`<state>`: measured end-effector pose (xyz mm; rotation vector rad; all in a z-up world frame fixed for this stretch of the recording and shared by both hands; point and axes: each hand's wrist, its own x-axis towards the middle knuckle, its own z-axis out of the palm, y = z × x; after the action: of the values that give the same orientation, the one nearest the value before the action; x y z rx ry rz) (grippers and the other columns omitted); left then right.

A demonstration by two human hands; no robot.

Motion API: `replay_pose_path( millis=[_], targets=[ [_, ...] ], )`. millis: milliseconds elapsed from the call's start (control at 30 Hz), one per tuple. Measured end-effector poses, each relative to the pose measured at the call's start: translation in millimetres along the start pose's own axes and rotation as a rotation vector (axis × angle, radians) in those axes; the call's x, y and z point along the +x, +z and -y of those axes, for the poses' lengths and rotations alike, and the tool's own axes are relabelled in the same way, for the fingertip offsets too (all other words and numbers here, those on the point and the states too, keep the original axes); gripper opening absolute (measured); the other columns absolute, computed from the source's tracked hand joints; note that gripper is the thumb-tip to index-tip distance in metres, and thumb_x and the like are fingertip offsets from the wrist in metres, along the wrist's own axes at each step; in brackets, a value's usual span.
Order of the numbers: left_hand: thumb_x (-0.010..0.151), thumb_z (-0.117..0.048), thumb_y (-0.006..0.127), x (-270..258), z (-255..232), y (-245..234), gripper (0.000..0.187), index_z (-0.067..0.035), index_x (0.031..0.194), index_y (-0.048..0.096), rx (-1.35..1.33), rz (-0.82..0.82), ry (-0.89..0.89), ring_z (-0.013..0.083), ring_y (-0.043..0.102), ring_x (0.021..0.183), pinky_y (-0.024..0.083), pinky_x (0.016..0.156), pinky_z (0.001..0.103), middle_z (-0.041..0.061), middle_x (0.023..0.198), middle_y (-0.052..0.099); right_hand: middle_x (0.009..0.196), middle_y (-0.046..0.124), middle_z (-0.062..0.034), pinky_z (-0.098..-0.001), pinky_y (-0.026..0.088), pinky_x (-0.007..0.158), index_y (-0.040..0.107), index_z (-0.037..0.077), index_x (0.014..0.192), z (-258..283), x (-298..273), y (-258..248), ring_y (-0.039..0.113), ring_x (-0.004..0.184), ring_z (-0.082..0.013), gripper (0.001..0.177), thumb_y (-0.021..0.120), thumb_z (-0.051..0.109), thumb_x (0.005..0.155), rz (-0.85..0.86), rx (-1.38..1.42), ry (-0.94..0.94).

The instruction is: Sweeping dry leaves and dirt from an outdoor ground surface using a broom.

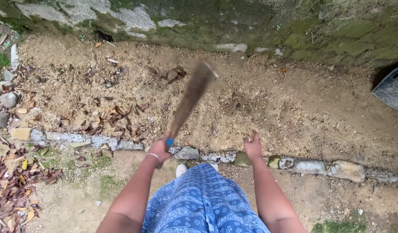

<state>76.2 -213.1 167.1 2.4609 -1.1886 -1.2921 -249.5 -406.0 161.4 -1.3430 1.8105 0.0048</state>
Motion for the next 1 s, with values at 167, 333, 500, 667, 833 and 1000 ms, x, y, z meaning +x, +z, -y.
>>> replay_pose_path(
  millis=[167,333,500,667,833,1000],
  targets=[
    [0.060,-0.027,0.084,40.5,-43.5,143.2,0.086,-0.031,0.142,0.059,0.011,0.197,0.199,0.0324,0.064,0.125,0.052,0.110,0.042,0.010,0.126,0.073,0.150,0.048,-0.0210,-0.0480,0.036,0.120,0.033,0.020,0.158,19.8,-47.7,-12.0,0.048,0.140,-0.0351,0.074,0.063,0.032,0.092,0.031,0.006,0.008],
    [0.056,-0.059,0.084,64.1,-9.7,225.8,0.089,-0.044,0.139,0.058,0.228,0.303,0.102,0.0269,0.066,0.124,0.054,0.105,0.038,0.003,0.129,0.071,0.147,0.054,-0.0213,-0.0483,0.040,0.117,0.036,0.020,0.158,-47.0,-18.2,-17.8,0.053,0.136,-0.0354,0.076,0.066,0.031,0.089,-0.011,-0.064,0.027],
    [0.059,-0.040,0.085,58.2,122.7,154.6,0.068,-0.013,0.121,0.074,-0.186,0.024,-0.504,0.0296,0.068,0.121,0.054,0.105,0.041,0.012,0.116,0.077,0.126,0.059,-0.0151,-0.0460,0.056,0.074,0.044,0.013,0.153,-165.8,60.4,-3.8,0.063,0.104,-0.0355,0.071,0.069,0.025,0.087,-0.155,0.279,0.161],
    [0.067,-0.031,0.082,30.3,219.5,69.3,0.065,-0.023,0.131,0.071,-0.382,-0.363,-0.799,0.0347,0.068,0.119,0.054,0.102,0.047,0.017,0.118,0.075,0.132,0.061,-0.0210,-0.0476,0.064,0.072,0.050,0.012,0.149,-151.3,51.5,12.0,0.064,0.110,-0.0439,0.072,0.073,0.030,0.083,-0.156,0.168,0.198],
    [0.075,-0.019,0.073,-37.4,211.3,10.4,0.048,-0.019,0.123,0.067,-0.361,-0.725,-0.956,0.0324,0.070,0.113,0.057,0.095,0.050,0.012,0.111,0.074,0.128,0.066,-0.0231,-0.0468,0.064,0.072,0.056,0.016,0.146,-112.8,49.4,48.6,0.067,0.106,-0.0417,0.069,0.076,0.028,0.081,-0.065,0.113,0.097],
    [0.084,-0.022,0.069,-39.1,155.1,4.3,0.085,-0.038,0.160,0.035,-0.192,-0.416,-0.608,0.0420,0.066,0.122,0.052,0.107,0.051,0.022,0.123,0.072,0.136,0.065,-0.0144,-0.0409,0.061,0.092,0.050,0.016,0.152,-64.2,-5.5,60.4,0.069,0.110,-0.0384,0.070,0.069,0.030,0.085,0.098,-0.017,0.046]
  ],
)
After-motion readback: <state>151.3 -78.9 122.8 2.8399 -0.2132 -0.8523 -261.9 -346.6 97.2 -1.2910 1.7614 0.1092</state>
